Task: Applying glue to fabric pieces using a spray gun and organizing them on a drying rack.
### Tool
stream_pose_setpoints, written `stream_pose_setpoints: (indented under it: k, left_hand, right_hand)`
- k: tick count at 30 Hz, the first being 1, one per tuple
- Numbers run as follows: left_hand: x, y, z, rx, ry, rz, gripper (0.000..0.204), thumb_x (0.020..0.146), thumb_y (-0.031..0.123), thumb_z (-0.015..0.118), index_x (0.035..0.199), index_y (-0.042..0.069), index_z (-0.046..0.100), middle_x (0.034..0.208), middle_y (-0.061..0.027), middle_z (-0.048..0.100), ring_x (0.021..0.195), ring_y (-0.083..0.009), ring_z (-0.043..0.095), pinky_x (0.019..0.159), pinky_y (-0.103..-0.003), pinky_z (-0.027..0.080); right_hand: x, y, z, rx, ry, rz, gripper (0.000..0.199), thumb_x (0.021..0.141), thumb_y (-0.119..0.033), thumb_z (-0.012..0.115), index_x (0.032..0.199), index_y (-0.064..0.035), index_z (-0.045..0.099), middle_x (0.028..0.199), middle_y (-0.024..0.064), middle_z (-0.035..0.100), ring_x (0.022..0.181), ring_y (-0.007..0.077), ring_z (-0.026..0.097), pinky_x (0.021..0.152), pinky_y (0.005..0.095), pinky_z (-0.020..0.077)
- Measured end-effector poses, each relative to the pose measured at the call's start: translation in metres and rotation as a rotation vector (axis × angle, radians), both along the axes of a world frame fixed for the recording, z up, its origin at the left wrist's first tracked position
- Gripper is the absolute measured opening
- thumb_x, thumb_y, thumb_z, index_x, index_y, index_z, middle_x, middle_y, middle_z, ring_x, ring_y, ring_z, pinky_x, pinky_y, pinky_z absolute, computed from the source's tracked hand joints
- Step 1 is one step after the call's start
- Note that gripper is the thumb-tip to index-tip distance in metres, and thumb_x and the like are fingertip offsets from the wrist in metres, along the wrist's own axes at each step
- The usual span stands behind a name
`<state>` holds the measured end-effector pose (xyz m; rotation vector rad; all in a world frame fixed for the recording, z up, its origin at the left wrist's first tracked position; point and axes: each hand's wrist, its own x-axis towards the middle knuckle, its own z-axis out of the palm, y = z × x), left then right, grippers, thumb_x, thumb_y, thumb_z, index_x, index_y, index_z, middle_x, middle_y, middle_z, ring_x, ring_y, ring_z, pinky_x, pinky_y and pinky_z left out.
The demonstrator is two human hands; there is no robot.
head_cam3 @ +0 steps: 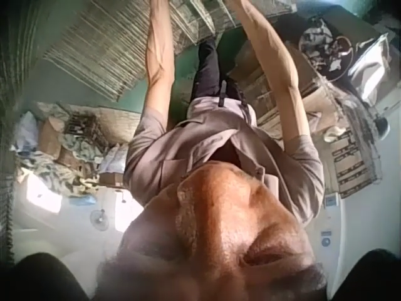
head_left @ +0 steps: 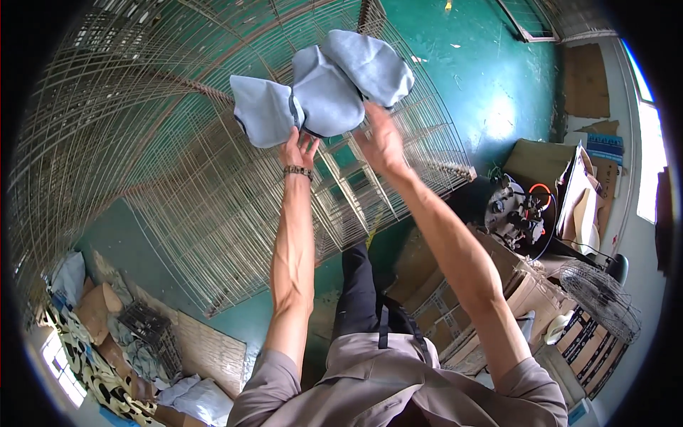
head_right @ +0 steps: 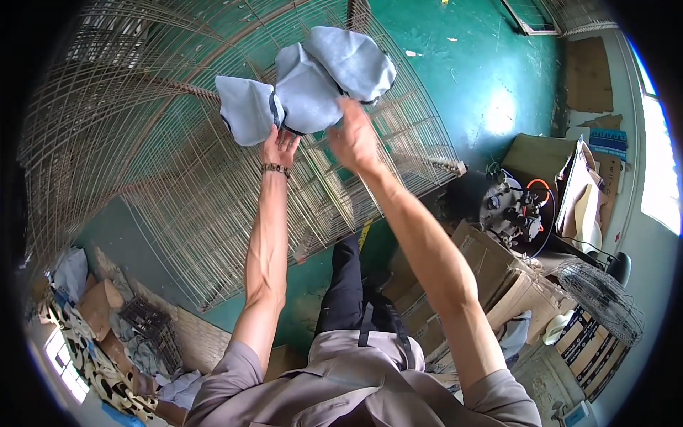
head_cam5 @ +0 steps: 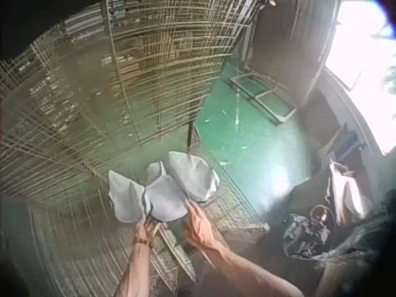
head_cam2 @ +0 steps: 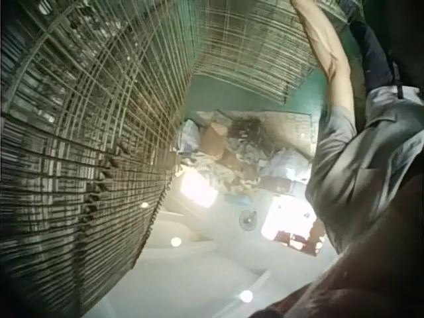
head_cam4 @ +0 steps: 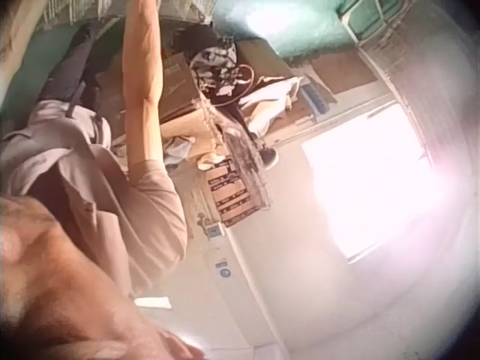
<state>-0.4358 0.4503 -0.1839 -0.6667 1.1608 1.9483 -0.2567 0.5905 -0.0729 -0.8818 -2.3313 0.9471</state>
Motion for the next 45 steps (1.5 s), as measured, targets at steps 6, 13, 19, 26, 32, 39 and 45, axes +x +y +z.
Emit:
stream_pose_setpoints:
  k: [6,13,19,26,32,39,45]
  left_hand:
    - [-0.001,-0.01,0.001,0.013,0.045,-0.129,0.063,0.095,0.036,0.073,0.15,0.015,0.048,0.155,-0.006,0.048,0.148,-0.0343,0.038,0.12,-0.06,0.029]
    - [0.007,-0.037,0.037,-0.059,-0.323,-0.014,0.04,0.1,0.029,0.07,0.133,0.009,0.057,0.133,-0.0069,0.054,0.128,-0.0246,0.051,0.118,-0.052,0.04]
    - [0.101,-0.122,0.119,-0.084,0.057,-0.043,0.036,0.102,0.018,0.066,0.134,0.011,0.054,0.119,-0.0053,0.065,0.121,-0.0255,0.061,0.11,-0.052,0.048]
    - [0.231,-0.141,0.131,-0.22,0.068,-0.174,0.057,0.097,0.012,0.07,0.148,0.006,0.046,0.124,-0.009,0.065,0.107,-0.0224,0.065,0.096,-0.043,0.056]
    - [0.375,-0.063,0.186,-0.041,0.191,-0.749,0.043,0.102,0.018,0.066,0.142,0.006,0.053,0.118,-0.0075,0.068,0.106,-0.0203,0.067,0.096,-0.042,0.057]
    - [0.68,-0.041,0.244,0.359,-0.02,-1.49,0.051,0.103,0.023,0.066,0.147,0.004,0.048,0.13,-0.014,0.063,0.118,-0.0278,0.064,0.102,-0.049,0.056]
    - [0.931,-0.064,0.205,0.04,0.327,-1.841,0.099,0.092,0.038,0.081,0.163,0.007,0.02,0.151,-0.014,0.048,0.135,-0.0332,0.05,0.107,-0.05,0.047]
  right_hand:
    - [-0.084,-0.047,-0.023,0.06,-0.169,0.479,0.068,0.086,-0.007,0.061,0.152,-0.0133,0.049,0.16,0.0137,0.045,0.146,0.0399,0.042,0.12,0.047,0.0394]
    - [-0.103,-0.038,-0.073,0.031,-0.611,0.677,0.075,0.089,-0.026,0.065,0.16,-0.0217,0.04,0.167,-0.0063,0.037,0.143,0.0336,0.043,0.115,0.0475,0.041]
    - [-0.078,-0.036,-0.056,-0.173,-0.268,0.62,0.082,0.073,-0.002,0.059,0.153,-0.0109,0.047,0.16,0.0035,0.048,0.144,0.0415,0.042,0.12,0.0456,0.0368]
    - [0.114,-0.09,-0.004,-0.102,0.228,0.228,0.066,0.069,0.004,0.063,0.135,-0.0002,0.06,0.141,0.0259,0.059,0.128,0.0469,0.057,0.106,0.0533,0.0503]
    - [0.39,-0.195,0.02,-0.658,-0.093,-0.68,0.033,0.093,-0.021,0.058,0.119,-0.003,0.071,0.11,0.0207,0.073,0.106,0.0362,0.07,0.095,0.0443,0.0549]
    - [0.73,-0.332,0.076,-0.871,0.87,-1.663,0.029,0.099,-0.029,0.065,0.117,-0.0061,0.067,0.096,0.0053,0.073,0.076,0.0134,0.071,0.065,0.0305,0.059]
    - [0.961,-0.454,0.1,-0.409,1.329,-2.354,0.05,0.094,-0.052,0.071,0.116,-0.0078,0.062,0.106,0.0106,0.067,0.086,0.0221,0.066,0.062,0.0386,0.0612]
